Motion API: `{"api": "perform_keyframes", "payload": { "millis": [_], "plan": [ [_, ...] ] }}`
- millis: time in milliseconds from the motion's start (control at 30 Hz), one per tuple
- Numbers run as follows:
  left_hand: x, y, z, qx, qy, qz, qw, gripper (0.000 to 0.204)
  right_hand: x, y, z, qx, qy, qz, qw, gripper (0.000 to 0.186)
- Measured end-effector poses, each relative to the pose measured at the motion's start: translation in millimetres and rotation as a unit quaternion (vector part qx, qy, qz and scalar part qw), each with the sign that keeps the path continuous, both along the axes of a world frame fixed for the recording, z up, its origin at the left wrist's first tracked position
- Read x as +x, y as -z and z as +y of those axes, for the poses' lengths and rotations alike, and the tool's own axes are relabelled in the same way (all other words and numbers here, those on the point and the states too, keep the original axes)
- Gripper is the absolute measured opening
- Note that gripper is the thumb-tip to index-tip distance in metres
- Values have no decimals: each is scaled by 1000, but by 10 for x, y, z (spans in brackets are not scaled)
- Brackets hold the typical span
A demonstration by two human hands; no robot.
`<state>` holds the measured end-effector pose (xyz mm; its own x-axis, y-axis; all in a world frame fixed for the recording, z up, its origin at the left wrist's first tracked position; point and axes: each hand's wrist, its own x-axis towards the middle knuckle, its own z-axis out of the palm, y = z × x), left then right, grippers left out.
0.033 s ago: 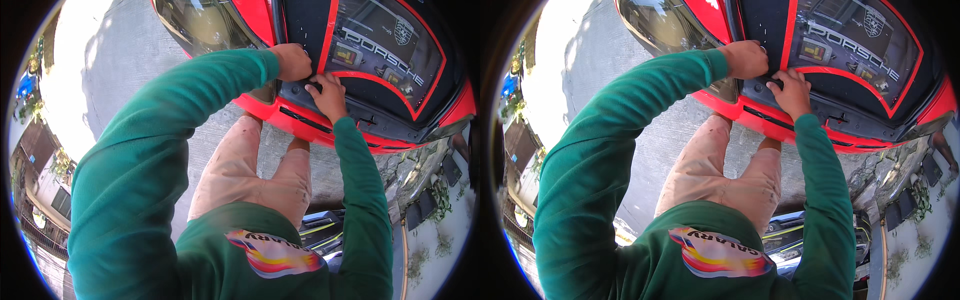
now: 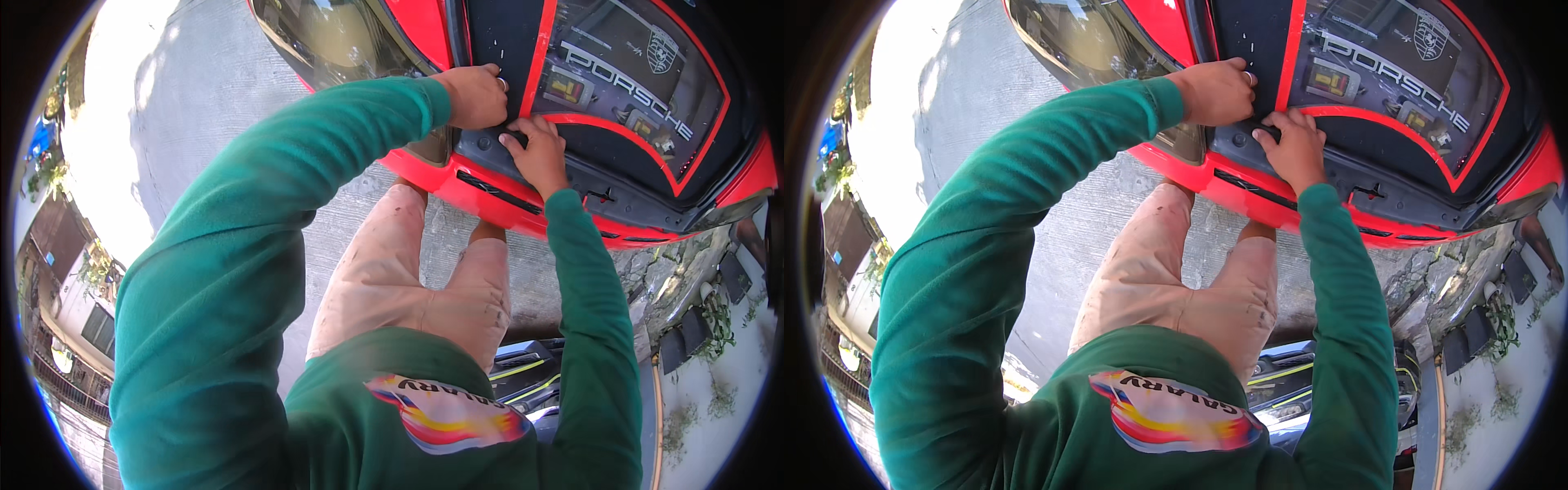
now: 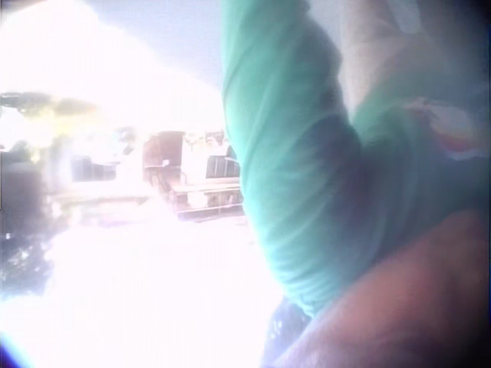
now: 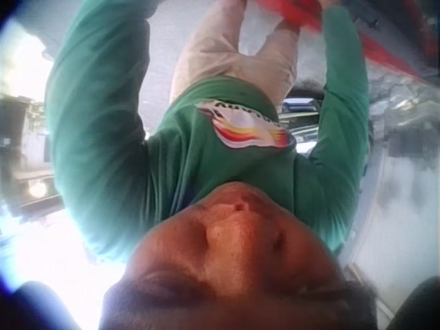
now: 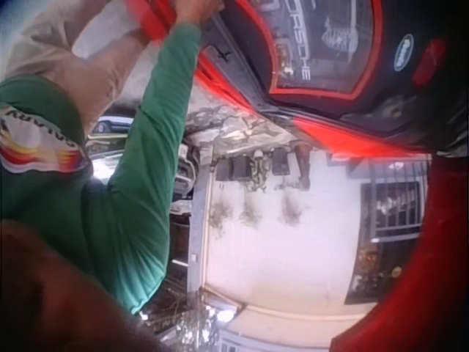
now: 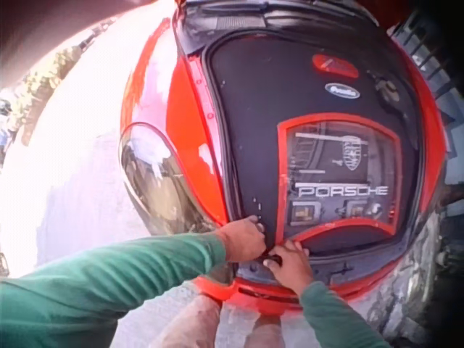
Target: The person installs a black rubber weather seal strip along the front edge of a red Porsche's open hood. They align the seal, press it into place, and tuck the ends into the hood's vents. The person then closes the hood to check the fit and reopens it to make final adjustments.
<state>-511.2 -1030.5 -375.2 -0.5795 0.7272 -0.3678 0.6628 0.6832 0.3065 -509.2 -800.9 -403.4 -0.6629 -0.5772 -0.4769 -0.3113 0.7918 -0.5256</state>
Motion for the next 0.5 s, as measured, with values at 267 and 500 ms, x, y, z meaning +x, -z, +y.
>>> {"api": "perform_keyframes", "payload": {
  "millis": [267, 500],
  "plan": [
    [-130, -221, -395, -34, -30, 88, 995, 11, -40, 66, -129, -57, -17, -27, 998, 28],
    [-320, -209, -255, -12, -63, 61, 996, 11, -106, 41, -233, -23, -59, -44, 997, 28]
  ]
}}
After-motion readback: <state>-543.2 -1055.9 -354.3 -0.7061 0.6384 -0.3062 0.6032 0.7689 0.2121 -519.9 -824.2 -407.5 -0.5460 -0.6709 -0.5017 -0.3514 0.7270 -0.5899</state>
